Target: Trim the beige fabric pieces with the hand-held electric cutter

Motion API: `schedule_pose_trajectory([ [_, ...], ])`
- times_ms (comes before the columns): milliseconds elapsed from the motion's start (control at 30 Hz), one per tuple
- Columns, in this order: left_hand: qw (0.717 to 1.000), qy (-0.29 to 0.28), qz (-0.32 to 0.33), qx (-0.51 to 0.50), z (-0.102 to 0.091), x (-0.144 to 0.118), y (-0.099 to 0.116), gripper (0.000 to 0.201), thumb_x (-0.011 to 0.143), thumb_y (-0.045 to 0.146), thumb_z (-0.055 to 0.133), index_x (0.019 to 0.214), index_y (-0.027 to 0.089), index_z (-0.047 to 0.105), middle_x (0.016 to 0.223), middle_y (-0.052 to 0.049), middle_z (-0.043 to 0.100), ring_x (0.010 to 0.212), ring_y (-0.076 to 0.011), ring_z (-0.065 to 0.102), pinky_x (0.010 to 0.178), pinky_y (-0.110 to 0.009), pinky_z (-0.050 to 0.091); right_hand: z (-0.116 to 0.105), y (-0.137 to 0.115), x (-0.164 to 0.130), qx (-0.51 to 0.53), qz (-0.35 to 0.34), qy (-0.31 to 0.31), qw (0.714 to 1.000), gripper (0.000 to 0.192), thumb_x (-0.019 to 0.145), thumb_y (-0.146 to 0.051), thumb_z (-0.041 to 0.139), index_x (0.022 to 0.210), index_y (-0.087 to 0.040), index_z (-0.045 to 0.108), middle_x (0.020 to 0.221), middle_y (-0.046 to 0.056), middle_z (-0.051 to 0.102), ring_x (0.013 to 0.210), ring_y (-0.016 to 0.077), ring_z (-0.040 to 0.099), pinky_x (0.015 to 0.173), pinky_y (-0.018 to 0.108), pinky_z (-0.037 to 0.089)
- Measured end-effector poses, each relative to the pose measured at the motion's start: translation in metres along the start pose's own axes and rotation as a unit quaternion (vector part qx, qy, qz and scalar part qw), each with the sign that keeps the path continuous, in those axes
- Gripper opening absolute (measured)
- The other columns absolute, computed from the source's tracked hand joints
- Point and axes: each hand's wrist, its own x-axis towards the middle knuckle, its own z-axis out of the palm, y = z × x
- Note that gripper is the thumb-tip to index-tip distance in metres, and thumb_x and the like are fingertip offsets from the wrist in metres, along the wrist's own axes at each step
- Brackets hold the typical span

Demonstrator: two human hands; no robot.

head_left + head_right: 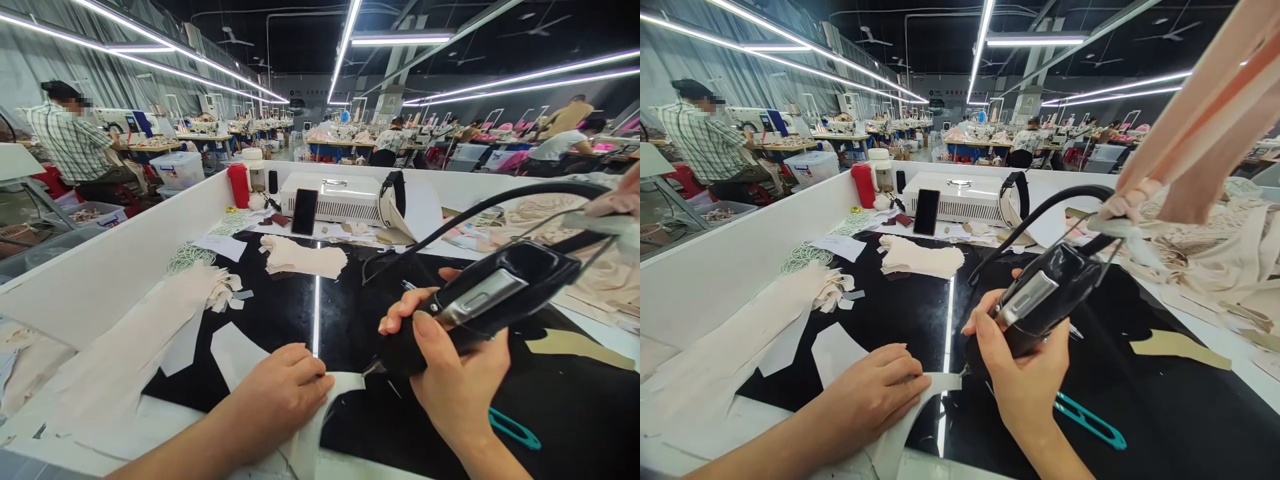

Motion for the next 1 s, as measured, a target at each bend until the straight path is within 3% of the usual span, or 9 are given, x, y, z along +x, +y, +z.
schedule_pose_trajectory([
  [400,1.0,0.004,0.005,-0.004,0.003,0.0,-0.002,0.025,0.114,0.012,0.043,0.116,0.014,0.067,0.094,-0.004,0.067,0.086,-0.0175,0.068,0.091,-0.037,0.062,0.018,0.008,-0.006,0.042,0.015,-0.036,0.998,0.047,0.091,-0.033,0.085,0.13,-0.031,0.059,0.083,-0.006,0.07,0.062,0.0142,0.067,0.061,0.031,0.058],
  [700,1.0,0.014,0.0,-0.012,0.003,-0.001,-0.001,0.027,0.114,0.013,0.041,0.116,0.014,0.068,0.094,-0.004,0.069,0.086,-0.0181,0.068,0.09,-0.037,0.062,0.017,0.007,-0.008,0.031,0.007,-0.038,0.999,0.044,0.093,-0.026,0.081,0.13,-0.031,0.058,0.083,-0.006,0.07,0.06,0.014,0.067,0.058,0.03,0.058],
  [1000,1.0,0.008,-0.001,-0.007,0.002,-0.001,-0.002,0.023,0.113,0.011,0.044,0.117,0.015,0.067,0.094,-0.004,0.068,0.088,-0.018,0.068,0.093,-0.036,0.061,0.008,0.004,-0.001,0.024,0.002,-0.008,1.0,0.045,0.09,-0.032,0.085,0.128,-0.031,0.06,0.082,-0.006,0.07,0.06,0.0146,0.066,0.061,0.033,0.06],
])
